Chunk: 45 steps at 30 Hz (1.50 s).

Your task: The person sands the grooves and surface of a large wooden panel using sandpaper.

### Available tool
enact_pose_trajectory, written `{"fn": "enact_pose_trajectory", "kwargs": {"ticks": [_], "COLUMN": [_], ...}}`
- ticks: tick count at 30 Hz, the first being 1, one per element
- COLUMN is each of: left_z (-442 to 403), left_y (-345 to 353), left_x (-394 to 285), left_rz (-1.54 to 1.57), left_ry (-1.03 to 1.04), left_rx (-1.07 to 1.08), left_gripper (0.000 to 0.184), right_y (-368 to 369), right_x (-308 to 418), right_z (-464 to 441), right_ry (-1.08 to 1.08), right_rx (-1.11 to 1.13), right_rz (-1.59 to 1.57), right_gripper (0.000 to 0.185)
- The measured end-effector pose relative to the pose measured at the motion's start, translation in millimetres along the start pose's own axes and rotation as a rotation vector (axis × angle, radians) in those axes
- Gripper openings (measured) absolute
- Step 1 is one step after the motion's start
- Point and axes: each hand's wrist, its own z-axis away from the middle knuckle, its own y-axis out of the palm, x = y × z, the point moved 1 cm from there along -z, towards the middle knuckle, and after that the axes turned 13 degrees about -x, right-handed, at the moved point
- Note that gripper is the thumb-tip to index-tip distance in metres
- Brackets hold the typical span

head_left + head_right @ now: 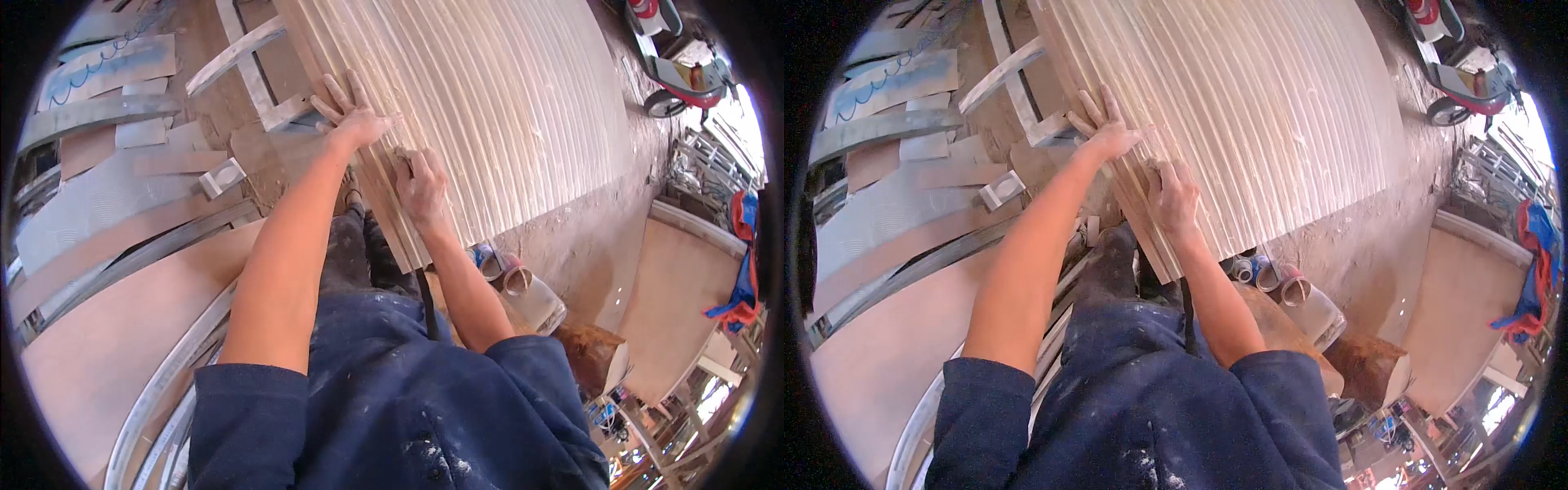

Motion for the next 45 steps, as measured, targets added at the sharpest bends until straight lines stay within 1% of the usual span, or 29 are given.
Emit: {"fn": "enact_pose_trajectory", "kwargs": {"ticks": [2, 4, 7, 8, 10, 11, 12, 13, 14, 16, 18, 20, 21, 22, 24, 26, 28, 30, 31, 32, 34, 36, 37, 38, 40, 41, 43, 45], "left_z": [2.2, -3.5, 0.0, 1.7, 3.7, 5.8, 0.9, -7.0, -10.7, -10.9, -4.2, 2.8, 6.3, 5.9, -3.0, -0.9, 4.0, 2.9, 4.2, 4.9, -2.7, -7.4, -4.5, -0.4, 0.7, 3.1, -0.1, -4.3], "left_y": [3.4, -2.8, -4.9, -6.6, -2.4, 3.1, 12.5, 14.8, 13.3, 10.5, 8.2, -2.8, 2.4, 5.6, 1.9, -2.1, -2.4, -1.1, -0.5, -0.4, 3.1, 5.8, 4.8, 5.0, 3.6, 7.0, 8.5, 5.3], "left_x": [-0.1, -2.0, -3.3, -3.7, -1.2, 2.7, 8.2, 8.1, 5.8, 6.0, 4.4, -3.0, 1.3, 4.2, -1.3, -2.4, -0.4, -0.4, 1.1, 0.7, -2.3, -0.8, 1.9, 5.1, 3.4, 6.2, 3.0, -2.5], "left_rz": [0.018, 0.044, 0.042, 0.035, 0.061, 0.05, 0.043, 0.041, 0.039, 0.016, 0.016, 0.014, 0.001, -0.002, 0.002, -0.001, -0.014, 0.029, 0.015, -0.001, -0.005, -0.077, 0.021, 0.01, 0.041, 0.036, 0.004, -0.019], "left_ry": [0.0, -0.015, -0.041, -0.041, -0.017, -0.01, 0.006, 0.024, 0.037, 0.001, 0.0, -0.015, -0.011, -0.003, 0.027, -0.026, -0.015, -0.003, 0.005, -0.001, 0.009, -0.019, -0.008, -0.008, 0.015, 0.014, 0.004, -0.01], "left_rx": [0.003, -0.015, 0.059, 0.059, 0.023, 0.031, -0.013, -0.065, -0.072, -0.005, -0.017, 0.011, 0.019, 0.0, -0.042, 0.028, 0.045, -0.005, -0.004, -0.005, -0.018, -0.032, -0.026, -0.017, -0.038, -0.031, -0.08, -0.053], "left_gripper": [0.133, 0.134, 0.135, 0.135, 0.135, 0.135, 0.139, 0.142, 0.142, 0.142, 0.142, 0.138, 0.138, 0.138, 0.138, 0.138, 0.138, 0.138, 0.138, 0.139, 0.139, 0.139, 0.14, 0.14, 0.14, 0.14, 0.141, 0.14], "right_y": [-13.2, -39.6, -25.7, -14.5, 6.2, 4.8, -7.7, -27.1, -37.9, -38.5, -32.7, 0.5, 5.6, -4.3, -30.5, -32.4, -26.0, 4.3, 2.9, -6.0, -30.4, -30.9, -31.7, -21.9, 3.1, 2.6, -25.2, -38.1], "right_x": [-1.9, -10.5, -1.0, 0.6, 4.9, 4.2, 1.0, -3.5, -4.2, -3.1, -0.4, -0.6, -2.7, -4.2, -7.5, -11.9, -6.0, -5.4, 0.7, 1.8, -7.6, -14.6, -13.8, -14.9, -7.6, -7.2, -2.8, -8.5], "right_z": [8.4, 42.1, 26.7, 14.0, -12.4, -10.6, 1.3, 20.6, 30.3, 29.9, 29.8, -10.2, -9.5, 3.4, 24.2, 28.0, 30.9, -2.8, -10.5, -1.8, 25.8, 32.9, 41.3, 44.6, 2.3, -2.8, 16.0, 21.4], "right_ry": [-0.027, 0.091, 0.095, 0.101, 0.008, 0.0, 0.008, 0.054, 0.099, 0.127, 0.184, 0.043, 0.092, 0.105, 0.133, 0.136, 0.176, 0.093, 0.051, 0.063, 0.067, 0.083, 0.119, 0.134, 0.132, 0.101, 0.144, 0.158], "right_rx": [-0.012, 0.053, 0.036, 0.033, -0.005, -0.019, -0.035, 0.026, 0.093, 0.075, 0.068, 0.012, 0.026, 0.009, 0.051, 0.046, 0.053, 0.027, -0.038, -0.057, -0.022, -0.001, 0.037, 0.038, 0.025, 0.054, 0.043, 0.037], "right_rz": [0.007, -0.049, -0.014, -0.017, -0.039, -0.058, -0.052, -0.041, -0.032, -0.012, 0.015, -0.058, -0.073, -0.067, -0.058, -0.073, -0.086, -0.099, -0.104, -0.099, -0.07, -0.047, -0.029, -0.028, -0.065, -0.029, -0.063, -0.105], "right_gripper": [0.009, 0.011, 0.014, 0.014, 0.014, 0.014, 0.014, 0.014, 0.014, 0.013, 0.011, 0.006, 0.014, 0.014, 0.015, 0.016, 0.016, 0.017, 0.012, 0.012, 0.013, 0.016, 0.019, 0.019, 0.018, 0.016, 0.015, 0.015]}}
